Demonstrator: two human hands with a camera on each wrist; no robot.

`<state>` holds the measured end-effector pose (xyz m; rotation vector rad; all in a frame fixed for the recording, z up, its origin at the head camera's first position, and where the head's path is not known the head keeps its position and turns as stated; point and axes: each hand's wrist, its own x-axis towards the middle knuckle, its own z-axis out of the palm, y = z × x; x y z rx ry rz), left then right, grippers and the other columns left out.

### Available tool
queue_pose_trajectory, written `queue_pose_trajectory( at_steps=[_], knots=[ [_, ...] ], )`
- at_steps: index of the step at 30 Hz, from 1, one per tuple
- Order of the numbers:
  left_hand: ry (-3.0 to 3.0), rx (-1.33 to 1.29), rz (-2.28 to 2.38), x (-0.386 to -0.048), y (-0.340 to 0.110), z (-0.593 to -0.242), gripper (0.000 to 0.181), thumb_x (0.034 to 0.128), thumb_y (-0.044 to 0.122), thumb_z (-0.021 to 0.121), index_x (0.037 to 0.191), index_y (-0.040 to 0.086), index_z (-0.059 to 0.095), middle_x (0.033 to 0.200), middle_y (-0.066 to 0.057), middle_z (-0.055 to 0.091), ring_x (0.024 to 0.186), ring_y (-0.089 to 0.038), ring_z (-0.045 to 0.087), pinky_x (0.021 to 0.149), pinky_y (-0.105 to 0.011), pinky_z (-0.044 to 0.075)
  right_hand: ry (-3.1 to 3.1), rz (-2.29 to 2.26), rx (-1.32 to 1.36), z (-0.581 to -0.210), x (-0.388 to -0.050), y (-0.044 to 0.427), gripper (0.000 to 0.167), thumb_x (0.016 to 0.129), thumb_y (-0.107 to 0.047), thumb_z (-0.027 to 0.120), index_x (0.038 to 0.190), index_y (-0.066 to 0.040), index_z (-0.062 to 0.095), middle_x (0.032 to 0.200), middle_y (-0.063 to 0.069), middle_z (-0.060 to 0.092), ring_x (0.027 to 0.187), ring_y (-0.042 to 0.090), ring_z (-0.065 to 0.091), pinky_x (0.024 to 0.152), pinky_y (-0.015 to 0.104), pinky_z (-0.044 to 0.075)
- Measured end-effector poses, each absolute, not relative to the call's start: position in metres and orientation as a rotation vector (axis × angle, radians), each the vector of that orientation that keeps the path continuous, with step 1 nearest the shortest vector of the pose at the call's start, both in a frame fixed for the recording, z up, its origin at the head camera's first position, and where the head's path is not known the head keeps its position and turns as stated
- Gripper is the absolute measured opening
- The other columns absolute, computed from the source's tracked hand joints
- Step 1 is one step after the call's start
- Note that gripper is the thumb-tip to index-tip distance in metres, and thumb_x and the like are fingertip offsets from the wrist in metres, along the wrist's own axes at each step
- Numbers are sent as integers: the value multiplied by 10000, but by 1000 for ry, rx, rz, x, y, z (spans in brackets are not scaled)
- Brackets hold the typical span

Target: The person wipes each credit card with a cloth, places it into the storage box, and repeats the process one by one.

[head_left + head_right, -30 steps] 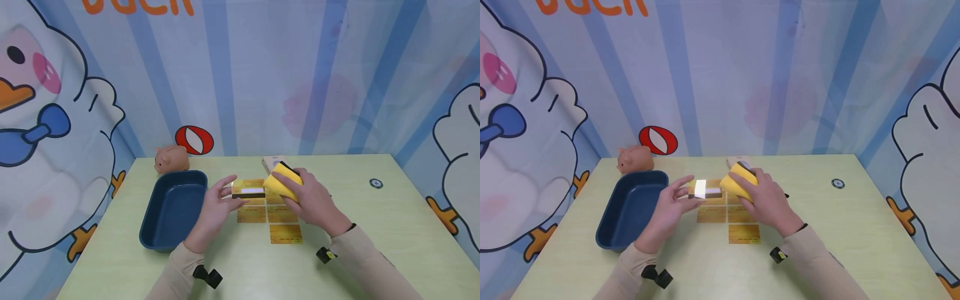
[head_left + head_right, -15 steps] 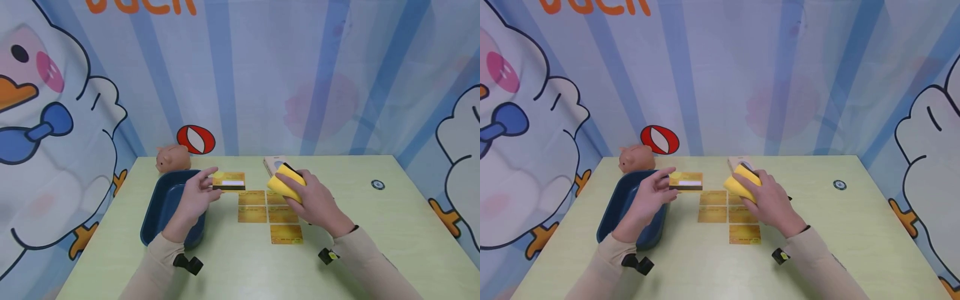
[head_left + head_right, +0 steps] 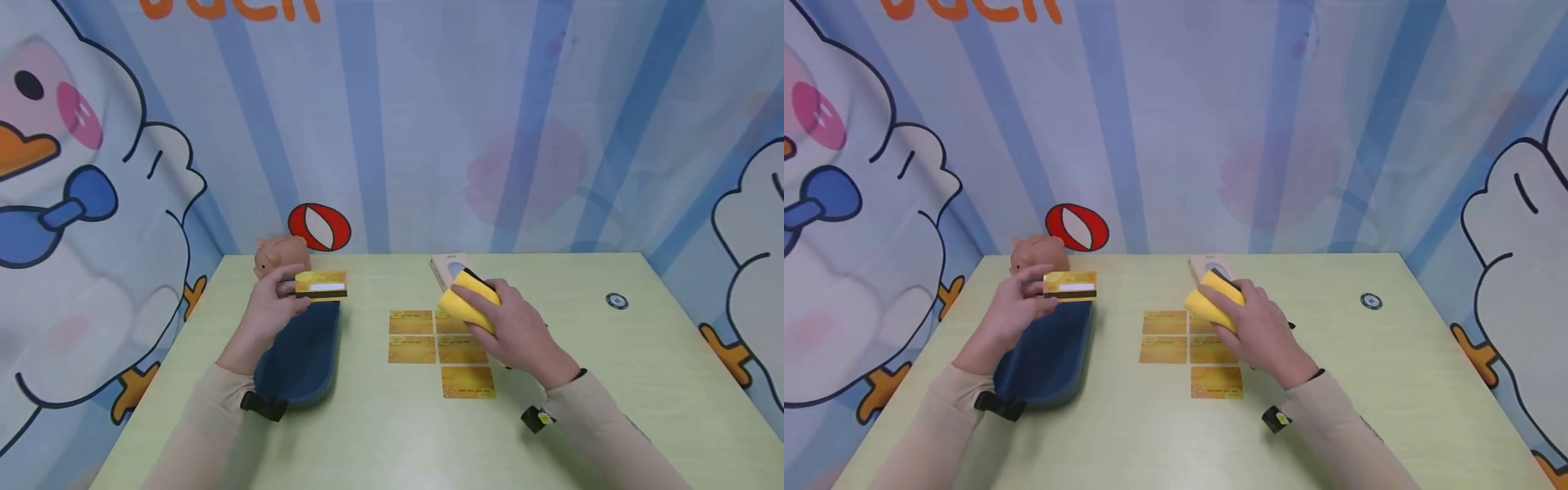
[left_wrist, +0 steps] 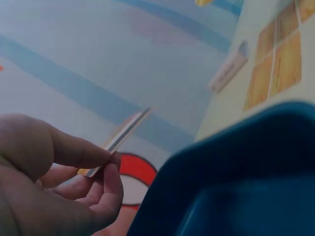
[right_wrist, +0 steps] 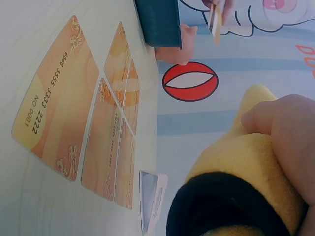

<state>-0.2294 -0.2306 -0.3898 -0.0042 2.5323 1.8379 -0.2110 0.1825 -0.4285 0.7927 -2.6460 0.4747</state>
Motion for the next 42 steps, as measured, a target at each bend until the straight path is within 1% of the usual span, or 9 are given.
queue_pose_trajectory(
  at_steps=[3,10,19,23,27,31,34,39,42],
  knots=[
    [2589,-26,1753,-234,-242,-395,629,1006,-40,604,1591,-26,373,1414,-334,578,1188,-361,622,847,-246,573,-2648,474,789,-428,-210,184,604,980,-269,724,1550,-300,527,1320,258,536,927,323,563,631,390,491],
    [2663,-115,1576,-243,-260,-403,635,984,-79,594,1575,-84,362,1393,-364,558,1152,-395,626,860,-292,590,-2648,470,786,-429,-209,186,602,980,-269,720,1549,-306,528,1315,253,538,904,312,559,623,377,483],
    [2608,-124,1412,-254,-261,-409,644,919,-127,586,1520,-176,360,1350,-375,549,1057,-360,663,787,-310,614,-2646,459,783,-429,-209,188,606,978,-271,732,1548,-308,529,1312,251,542,900,314,560,620,379,485],
    [2571,-145,1407,-262,-257,-416,632,909,-145,604,1501,-180,385,1356,-376,532,1041,-348,671,801,-338,641,-2655,460,781,-428,-208,188,608,979,-270,732,1550,-310,528,1313,251,544,908,313,562,628,377,485],
    [2553,-160,1406,-267,-254,-420,625,914,-152,597,1502,-175,390,1367,-370,525,1073,-365,665,822,-365,643,-2661,465,778,-427,-206,188,604,982,-266,720,1552,-311,526,1313,250,545,912,311,560,633,373,480],
    [2534,-142,1414,-268,-250,-420,612,926,-144,589,1507,-165,395,1360,-345,521,1109,-376,657,843,-374,640,-2670,468,767,-427,-205,188,607,982,-268,719,1555,-314,522,1322,250,542,926,314,563,641,383,488],
    [2528,-130,1412,-268,-247,-418,604,927,-141,603,1499,-162,410,1347,-330,516,1093,-364,661,849,-381,640,-2672,469,762,-427,-205,189,612,981,-272,725,1556,-315,519,1327,251,538,930,315,561,647,390,494],
    [2532,-141,1400,-271,-241,-421,600,917,-151,606,1489,-159,426,1340,-326,515,1074,-354,665,851,-388,640,-2667,476,768,-428,-205,190,610,981,-269,725,1555,-311,523,1323,250,542,931,314,562,651,389,493],
    [2536,-146,1380,-274,-241,-424,599,913,-150,593,1488,-163,423,1361,-343,512,1099,-386,668,846,-387,640,-2667,476,770,-428,-205,190,611,979,-269,730,1553,-311,524,1320,251,544,931,314,563,653,391,496]
  ],
)
